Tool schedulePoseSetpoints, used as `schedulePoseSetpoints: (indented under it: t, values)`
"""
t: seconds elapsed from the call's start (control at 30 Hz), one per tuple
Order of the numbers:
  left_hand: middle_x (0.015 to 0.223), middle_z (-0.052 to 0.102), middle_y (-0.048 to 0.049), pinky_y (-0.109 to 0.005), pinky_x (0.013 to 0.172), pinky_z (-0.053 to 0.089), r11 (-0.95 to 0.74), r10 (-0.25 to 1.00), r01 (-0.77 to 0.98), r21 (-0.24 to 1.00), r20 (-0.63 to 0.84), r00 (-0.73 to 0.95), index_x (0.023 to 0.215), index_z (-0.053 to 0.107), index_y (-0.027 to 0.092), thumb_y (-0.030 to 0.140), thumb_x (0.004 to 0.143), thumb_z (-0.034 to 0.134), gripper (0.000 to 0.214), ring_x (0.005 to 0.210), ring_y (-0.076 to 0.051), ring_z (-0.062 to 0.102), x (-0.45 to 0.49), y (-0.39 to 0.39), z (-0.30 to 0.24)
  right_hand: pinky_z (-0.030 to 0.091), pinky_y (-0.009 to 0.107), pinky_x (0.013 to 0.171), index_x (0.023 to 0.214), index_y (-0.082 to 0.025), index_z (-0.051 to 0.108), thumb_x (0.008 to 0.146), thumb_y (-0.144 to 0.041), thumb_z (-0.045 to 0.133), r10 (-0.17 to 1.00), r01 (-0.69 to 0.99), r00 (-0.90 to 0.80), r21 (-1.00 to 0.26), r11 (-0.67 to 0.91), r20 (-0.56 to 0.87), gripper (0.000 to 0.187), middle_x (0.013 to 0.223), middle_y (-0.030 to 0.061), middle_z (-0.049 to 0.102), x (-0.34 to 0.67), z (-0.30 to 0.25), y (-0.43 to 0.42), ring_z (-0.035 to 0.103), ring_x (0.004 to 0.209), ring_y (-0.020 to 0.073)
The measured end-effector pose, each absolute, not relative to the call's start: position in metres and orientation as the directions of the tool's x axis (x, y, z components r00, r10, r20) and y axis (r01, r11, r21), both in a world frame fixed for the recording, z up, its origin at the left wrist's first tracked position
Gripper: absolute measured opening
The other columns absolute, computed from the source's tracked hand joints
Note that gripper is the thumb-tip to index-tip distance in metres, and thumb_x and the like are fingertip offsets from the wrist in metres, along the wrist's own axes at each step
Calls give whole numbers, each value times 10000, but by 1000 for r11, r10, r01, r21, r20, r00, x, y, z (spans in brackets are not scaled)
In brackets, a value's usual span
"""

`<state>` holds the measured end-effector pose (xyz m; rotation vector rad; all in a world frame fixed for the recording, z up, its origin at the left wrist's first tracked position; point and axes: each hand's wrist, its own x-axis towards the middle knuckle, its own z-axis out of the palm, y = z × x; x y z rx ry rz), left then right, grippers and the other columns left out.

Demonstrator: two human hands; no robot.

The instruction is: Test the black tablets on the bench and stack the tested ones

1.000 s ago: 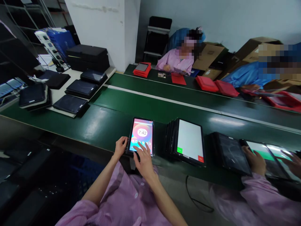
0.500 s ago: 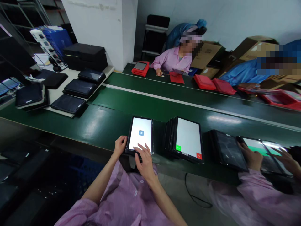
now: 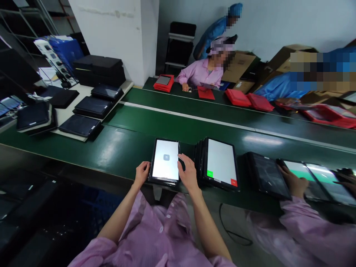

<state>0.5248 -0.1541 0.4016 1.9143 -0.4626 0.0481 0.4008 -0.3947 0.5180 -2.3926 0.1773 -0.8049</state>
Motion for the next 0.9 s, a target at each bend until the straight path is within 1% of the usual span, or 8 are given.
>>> schedulePoseSetpoints:
  t: [0.3, 0.4, 0.5, 0.6, 0.7, 0.77, 0.8, 0.9]
  values:
    - [1006, 792, -92, -337, 868, 575, -296, -293, -343, 891, 257, 921, 922, 790, 219, 421, 1056, 537, 351, 944, -225, 751, 525, -155, 400, 408, 601, 1248, 1454, -227, 610, 1112, -355, 464, -196, 117, 838, -518, -848, 510, 393, 1395, 111, 728, 427, 511, -396, 614, 1404, 273]
    - [1013, 792, -94, -341, 871, 574, -292, -285, -345, 892, 263, 922, 920, 790, 223, 417, 1054, 542, 342, 951, -229, 750, 525, -155, 399, 280, 687, 1299, 1392, -222, 656, 1108, -377, 488, -119, 142, 870, -474, -869, 479, 365, 1328, 104, 762, 430, 509, -398, 592, 1433, 298]
    - [1006, 789, -92, -338, 879, 574, -290, -285, -341, 894, 259, 923, 910, 786, 226, 414, 1052, 544, 338, 948, -226, 749, 525, -156, 400, 186, 728, 1315, 1319, -213, 697, 1114, -358, 478, -157, 98, 862, -462, -882, 482, 334, 1265, 100, 787, 428, 507, -401, 603, 1421, 299]
    - [999, 787, -89, -333, 879, 574, -284, -287, -337, 898, 256, 923, 910, 784, 225, 414, 1051, 543, 338, 948, -225, 748, 525, -156, 401, 211, 722, 1309, 1305, -205, 700, 1118, -340, 464, -197, 68, 848, -471, -879, 491, 329, 1265, 100, 789, 426, 507, -400, 633, 1384, 291]
    - [1003, 788, -90, -334, 873, 574, -283, -290, -335, 899, 252, 923, 915, 786, 225, 414, 1051, 542, 337, 947, -226, 747, 525, -156, 402, 222, 707, 1313, 1386, -200, 654, 1117, -350, 476, -129, 116, 873, -457, -882, 470, 356, 1340, 109, 762, 426, 508, -396, 609, 1416, 294]
    - [1006, 790, -91, -335, 869, 573, -287, -292, -333, 898, 249, 923, 917, 788, 225, 422, 1050, 544, 341, 947, -228, 747, 525, -155, 401, 205, 717, 1314, 1424, -203, 631, 1117, -363, 480, -87, 140, 886, -441, -887, 455, 379, 1338, 110, 762, 427, 508, -394, 576, 1454, 304]
    - [1007, 791, -92, -334, 867, 572, -289, -290, -332, 898, 248, 924, 915, 790, 225, 429, 1049, 544, 346, 949, -229, 747, 524, -155, 401, 204, 721, 1312, 1426, -203, 630, 1118, -367, 475, -90, 133, 887, -437, -890, 453, 382, 1328, 110, 767, 427, 508, -394, 573, 1458, 308]
    - [1011, 794, -92, -333, 868, 564, -294, -262, -308, 905, 234, 936, 912, 790, 224, 454, 1048, 541, 366, 956, -232, 745, 523, -157, 400, 243, 726, 1293, 1413, -182, 639, 1124, -369, 452, -175, 52, 870, -439, -897, 462, 392, 1326, 134, 763, 423, 505, -393, 597, 1426, 323]
